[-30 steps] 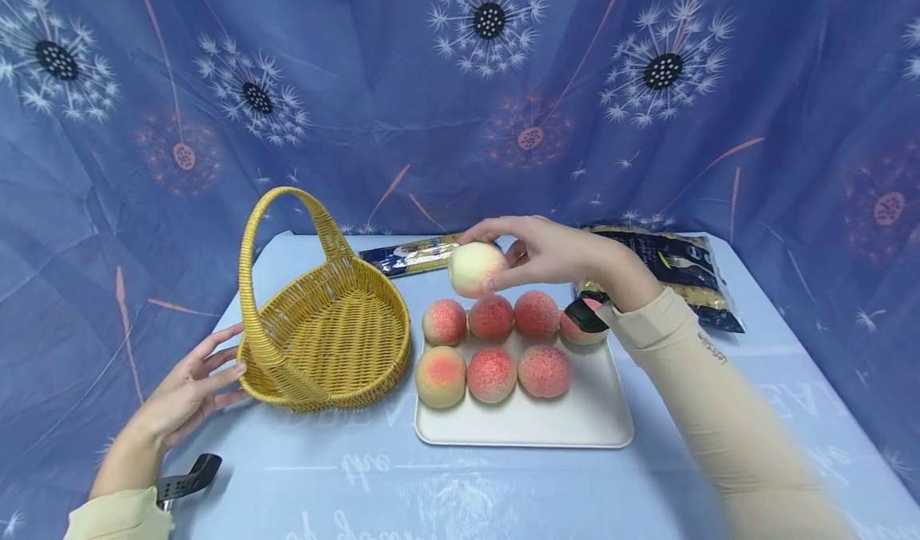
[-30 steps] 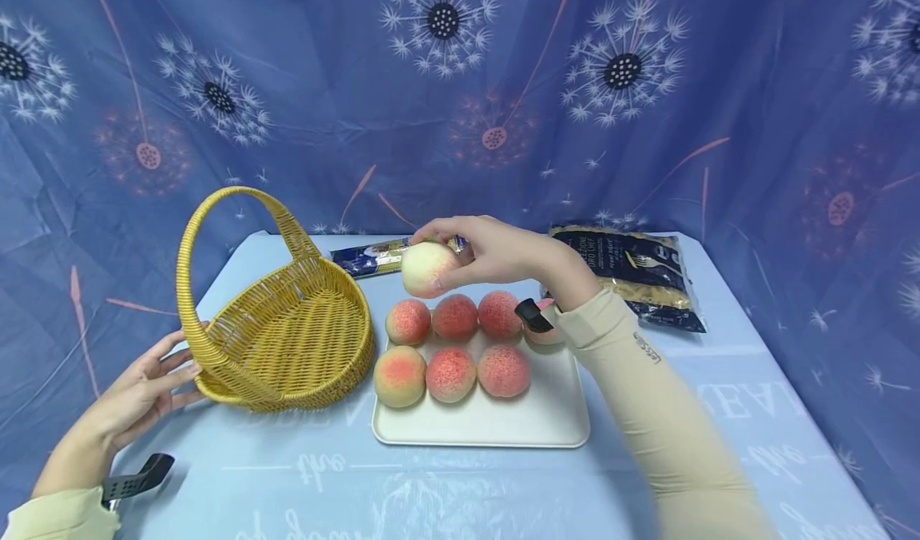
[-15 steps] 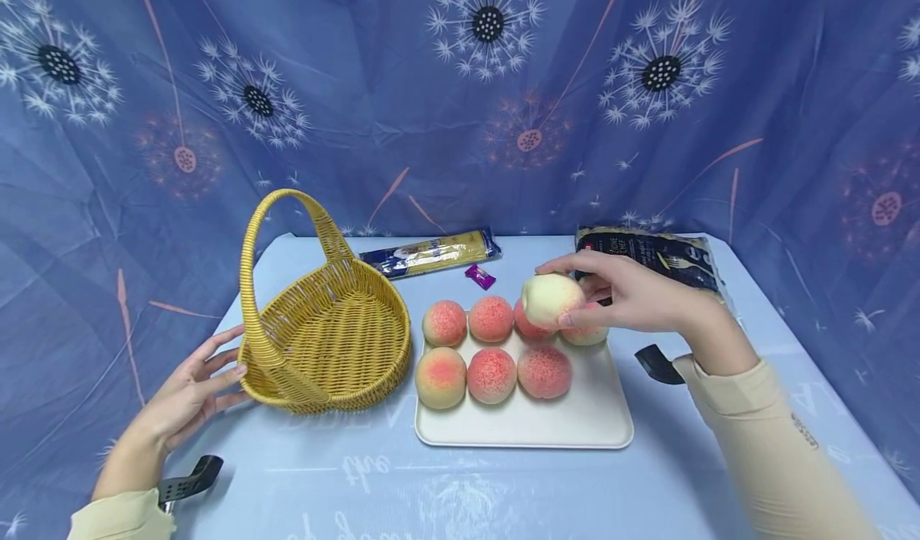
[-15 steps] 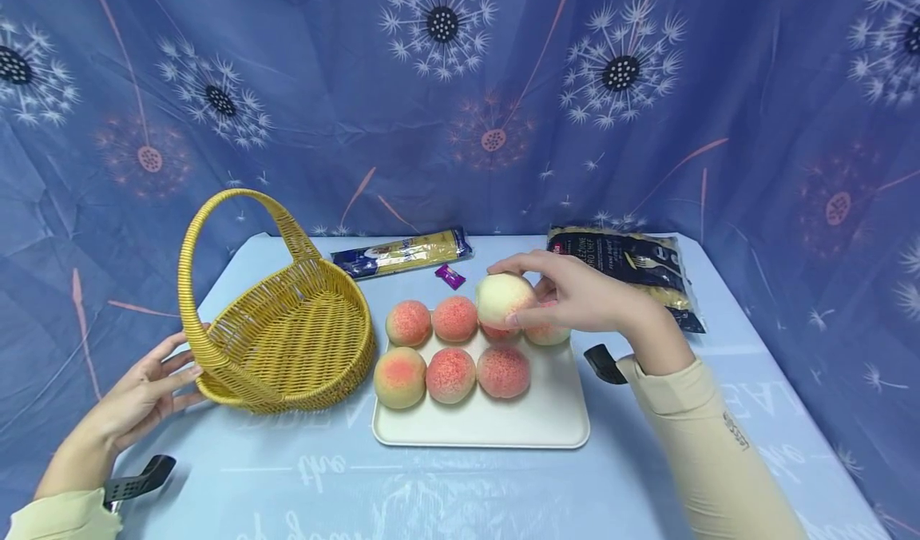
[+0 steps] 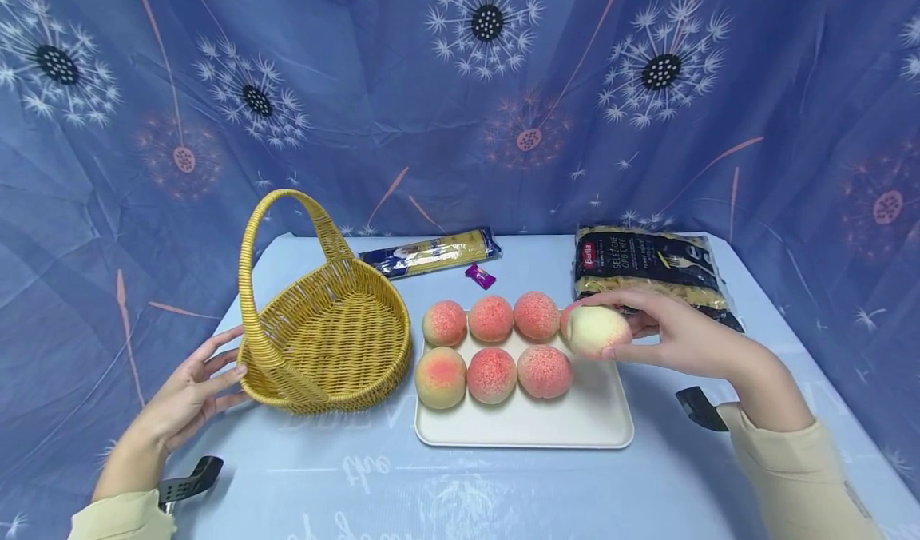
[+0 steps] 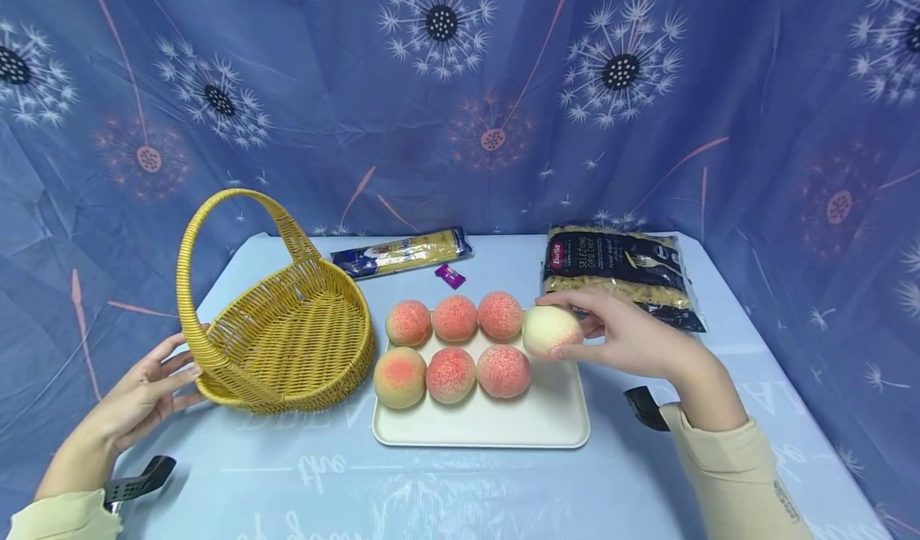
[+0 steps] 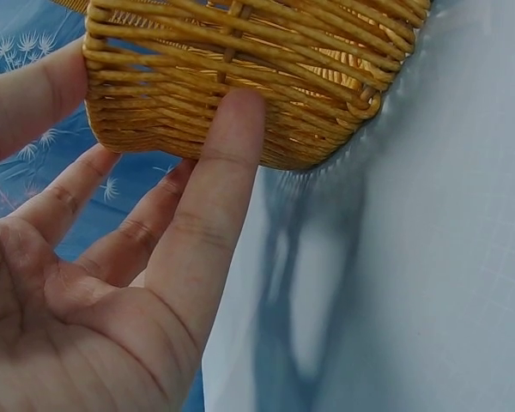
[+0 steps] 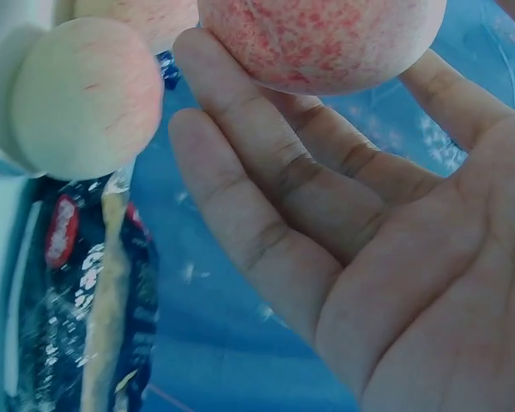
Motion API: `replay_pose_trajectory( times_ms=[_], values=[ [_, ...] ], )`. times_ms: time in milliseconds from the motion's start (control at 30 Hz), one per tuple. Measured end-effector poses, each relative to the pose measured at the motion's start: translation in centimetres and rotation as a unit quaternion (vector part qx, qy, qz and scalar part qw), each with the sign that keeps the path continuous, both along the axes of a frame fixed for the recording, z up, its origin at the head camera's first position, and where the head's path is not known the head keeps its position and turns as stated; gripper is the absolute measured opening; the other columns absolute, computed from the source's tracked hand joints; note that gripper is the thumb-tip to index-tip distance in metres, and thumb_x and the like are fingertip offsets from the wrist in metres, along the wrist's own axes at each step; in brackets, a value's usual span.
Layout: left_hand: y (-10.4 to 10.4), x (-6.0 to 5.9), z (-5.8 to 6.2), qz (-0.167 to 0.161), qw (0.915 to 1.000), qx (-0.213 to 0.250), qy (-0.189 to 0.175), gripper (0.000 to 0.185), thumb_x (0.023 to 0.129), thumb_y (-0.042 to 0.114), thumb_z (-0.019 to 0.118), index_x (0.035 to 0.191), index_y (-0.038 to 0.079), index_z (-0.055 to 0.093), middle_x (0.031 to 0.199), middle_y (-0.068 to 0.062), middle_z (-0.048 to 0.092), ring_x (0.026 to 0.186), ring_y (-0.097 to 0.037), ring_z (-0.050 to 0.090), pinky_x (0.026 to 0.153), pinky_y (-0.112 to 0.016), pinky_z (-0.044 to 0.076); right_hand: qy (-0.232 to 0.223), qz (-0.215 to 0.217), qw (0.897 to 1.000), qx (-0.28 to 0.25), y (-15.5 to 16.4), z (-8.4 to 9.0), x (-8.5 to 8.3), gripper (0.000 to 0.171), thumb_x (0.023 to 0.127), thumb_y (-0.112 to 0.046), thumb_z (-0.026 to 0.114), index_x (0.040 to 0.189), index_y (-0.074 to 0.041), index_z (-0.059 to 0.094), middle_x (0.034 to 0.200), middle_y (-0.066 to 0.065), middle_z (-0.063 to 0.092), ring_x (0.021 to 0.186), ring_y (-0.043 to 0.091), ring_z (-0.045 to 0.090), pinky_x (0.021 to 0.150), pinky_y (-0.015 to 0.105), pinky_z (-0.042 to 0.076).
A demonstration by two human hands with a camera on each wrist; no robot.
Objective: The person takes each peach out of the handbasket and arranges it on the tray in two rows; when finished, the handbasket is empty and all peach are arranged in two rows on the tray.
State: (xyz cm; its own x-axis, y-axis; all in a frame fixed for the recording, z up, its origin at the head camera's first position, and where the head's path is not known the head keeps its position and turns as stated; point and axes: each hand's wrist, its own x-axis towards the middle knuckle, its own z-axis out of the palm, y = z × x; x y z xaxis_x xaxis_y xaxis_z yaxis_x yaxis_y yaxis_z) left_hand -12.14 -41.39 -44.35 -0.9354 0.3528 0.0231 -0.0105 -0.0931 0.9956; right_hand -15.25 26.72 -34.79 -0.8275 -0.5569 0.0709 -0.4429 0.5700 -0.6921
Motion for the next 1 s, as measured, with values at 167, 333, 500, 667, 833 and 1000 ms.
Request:
replay_pose_trajectory(
  times_ms=[167,333,500,667,833,1000],
  values=[
    [-0.1,-0.1,0.1,-0.010,0.9998,0.013,0.006,0.067,0.109,-0.012,0.040,0.163,0.028,0.039,0.137,0.006,0.066,0.117,-0.012,0.073,0.092,-0.037,0.067,-0.023,-0.026,0.999,0.007,1.1,-1.1,0.9,0.064,0.093,-0.024,0.087,0.150,-0.015,0.058,0.143,0.011,0.065,0.104,0.003,0.074,0.094,0.027,0.063],
    [-0.1,-0.2,0.1,-0.011,0.9998,0.013,0.008,0.068,0.109,-0.013,0.040,0.163,0.028,0.038,0.137,0.005,0.066,0.117,-0.012,0.073,0.092,-0.037,0.067,-0.012,-0.020,1.000,-0.002,1.8,-2.9,1.4,0.062,0.093,-0.017,0.086,0.148,-0.011,0.059,0.147,0.018,0.063,0.098,0.002,0.074,0.090,0.025,0.063],
    [-0.2,-0.1,-0.1,-0.008,0.9999,0.007,0.005,0.067,0.110,-0.012,0.040,0.163,0.029,0.038,0.137,0.006,0.065,0.117,-0.012,0.072,0.091,-0.037,0.067,-0.019,-0.016,1.000,-0.008,2.0,-4.2,1.7,0.060,0.093,-0.015,0.085,0.148,-0.010,0.060,0.143,0.020,0.064,0.094,0.002,0.073,0.088,0.025,0.062],
    [-0.1,-0.1,-0.1,-0.011,0.9999,0.006,0.007,0.067,0.110,-0.012,0.039,0.163,0.029,0.037,0.137,0.006,0.065,0.118,-0.011,0.072,0.092,-0.037,0.067,-0.044,-0.016,0.999,-0.022,2.0,-5.3,1.9,0.063,0.092,-0.015,0.087,0.148,-0.007,0.059,0.140,0.024,0.063,0.091,0.004,0.073,0.085,0.025,0.063],
    [0.0,-0.1,0.0,-0.016,0.9998,0.009,0.011,0.068,0.110,-0.012,0.039,0.164,0.028,0.036,0.138,0.006,0.065,0.118,-0.011,0.072,0.093,-0.037,0.067,-0.056,-0.013,0.998,-0.022,2.0,-6.2,2.2,0.066,0.091,-0.018,0.088,0.148,-0.005,0.058,0.140,0.025,0.063,0.091,0.003,0.073,0.084,0.025,0.063],
    [0.0,0.0,0.0,-0.016,0.9998,0.009,0.011,0.067,0.110,-0.012,0.039,0.164,0.028,0.036,0.138,0.006,0.065,0.118,-0.011,0.072,0.092,-0.037,0.067,-0.063,-0.016,0.998,-0.008,1.7,-6.8,2.4,0.066,0.091,-0.025,0.089,0.148,-0.010,0.059,0.143,0.023,0.063,0.093,0.001,0.071,0.085,0.024,0.061]
  ],
)
